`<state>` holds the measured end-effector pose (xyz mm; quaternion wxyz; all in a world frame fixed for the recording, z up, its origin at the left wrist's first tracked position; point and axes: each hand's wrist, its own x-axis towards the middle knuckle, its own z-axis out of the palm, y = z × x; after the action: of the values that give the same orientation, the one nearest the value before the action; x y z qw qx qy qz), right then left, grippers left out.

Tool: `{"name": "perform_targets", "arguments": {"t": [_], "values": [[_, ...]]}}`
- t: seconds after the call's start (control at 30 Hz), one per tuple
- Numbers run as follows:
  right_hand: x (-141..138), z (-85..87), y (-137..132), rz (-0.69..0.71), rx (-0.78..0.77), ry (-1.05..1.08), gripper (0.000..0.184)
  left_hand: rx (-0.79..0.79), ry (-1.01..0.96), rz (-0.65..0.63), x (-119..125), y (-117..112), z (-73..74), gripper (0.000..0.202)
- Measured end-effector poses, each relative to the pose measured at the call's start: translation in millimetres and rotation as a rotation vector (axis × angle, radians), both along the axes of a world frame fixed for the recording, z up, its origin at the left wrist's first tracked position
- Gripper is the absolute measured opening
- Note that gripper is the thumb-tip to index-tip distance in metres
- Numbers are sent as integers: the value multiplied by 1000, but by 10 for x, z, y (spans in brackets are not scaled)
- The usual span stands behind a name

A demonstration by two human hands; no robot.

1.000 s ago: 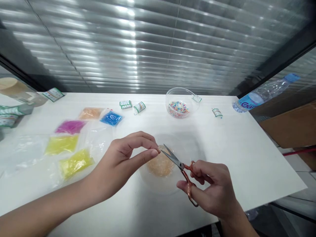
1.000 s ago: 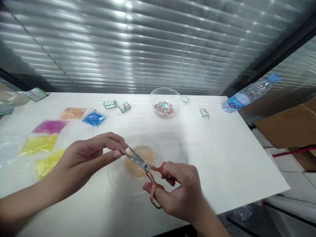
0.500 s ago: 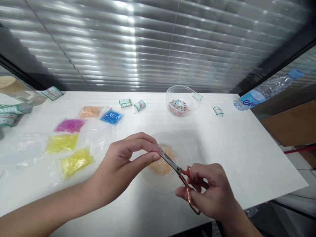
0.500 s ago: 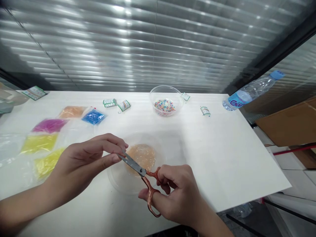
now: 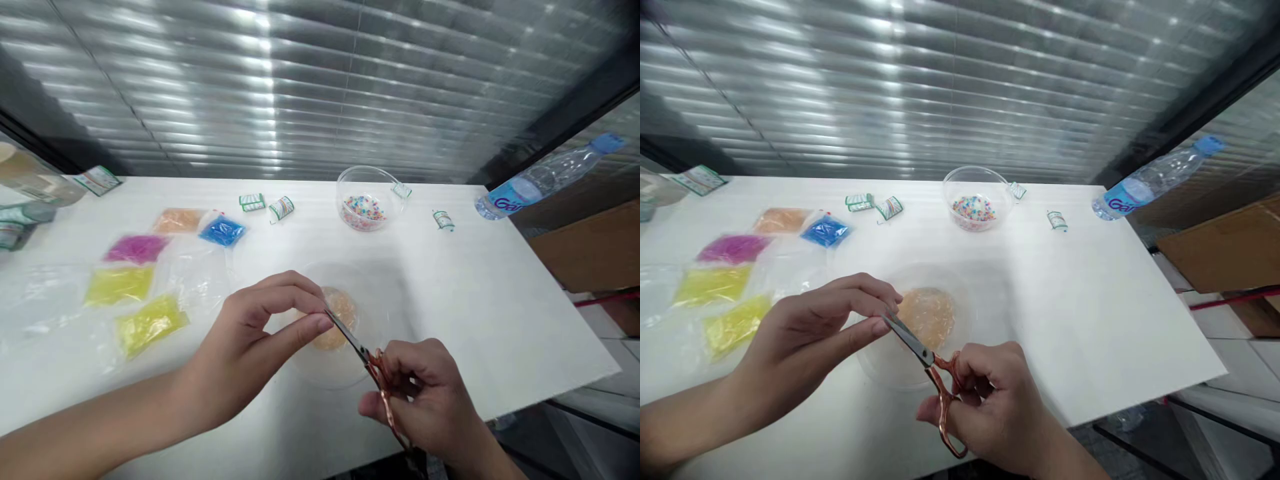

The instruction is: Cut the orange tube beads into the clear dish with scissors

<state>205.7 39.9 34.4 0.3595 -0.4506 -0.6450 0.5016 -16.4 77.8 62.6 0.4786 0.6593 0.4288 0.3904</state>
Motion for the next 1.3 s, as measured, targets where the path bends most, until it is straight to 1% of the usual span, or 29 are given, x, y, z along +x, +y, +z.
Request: {"name": "perform_targets", "arguments": {"t": [0.17, 0.33, 0.4, 0.5, 0.67, 0.77, 0.83, 0.93, 1.07, 1.17, 1.23, 1.3], "values": [[-21, 0, -21, -15, -68, 35, 52, -2, -2, -10, 1, -6, -39, 11], [-31, 7, -35, -37, -110, 47, 50, 37, 3, -34, -4, -8, -74, 14], [-43, 12, -54, -42, -156, 69, 49, 60, 28, -44, -5, -19, -88, 14], [-64, 20, -112, -33, -325, 111, 48, 137, 112, -59, -2, -37, -108, 14], [-63, 3, -240, -36, -675, 174, 52, 309, 372, -95, 14, -58, -129, 13], [-32, -18, -290, -52, -826, 173, 55, 366, 433, -121, 29, -66, -143, 14], [-10, -29, -307, -54, -891, 166, 55, 382, 459, -137, 39, -70, -154, 15], [10, -37, -314, -50, -934, 151, 56, 387, 493, -144, 50, -79, -170, 16], [10, -56, -310, -43, -947, 107, 53, 391, 507, -140, 50, -99, -189, 17], [1, -74, -315, -51, -957, 118, 52, 410, 535, -141, 42, -105, -200, 16], [-6, -74, -315, -52, -964, 130, 53, 412, 554, -150, 38, -104, -203, 16], [-1, -60, -304, -50, -962, 97, 52, 417, 573, -155, 36, -101, -197, 16]]}}
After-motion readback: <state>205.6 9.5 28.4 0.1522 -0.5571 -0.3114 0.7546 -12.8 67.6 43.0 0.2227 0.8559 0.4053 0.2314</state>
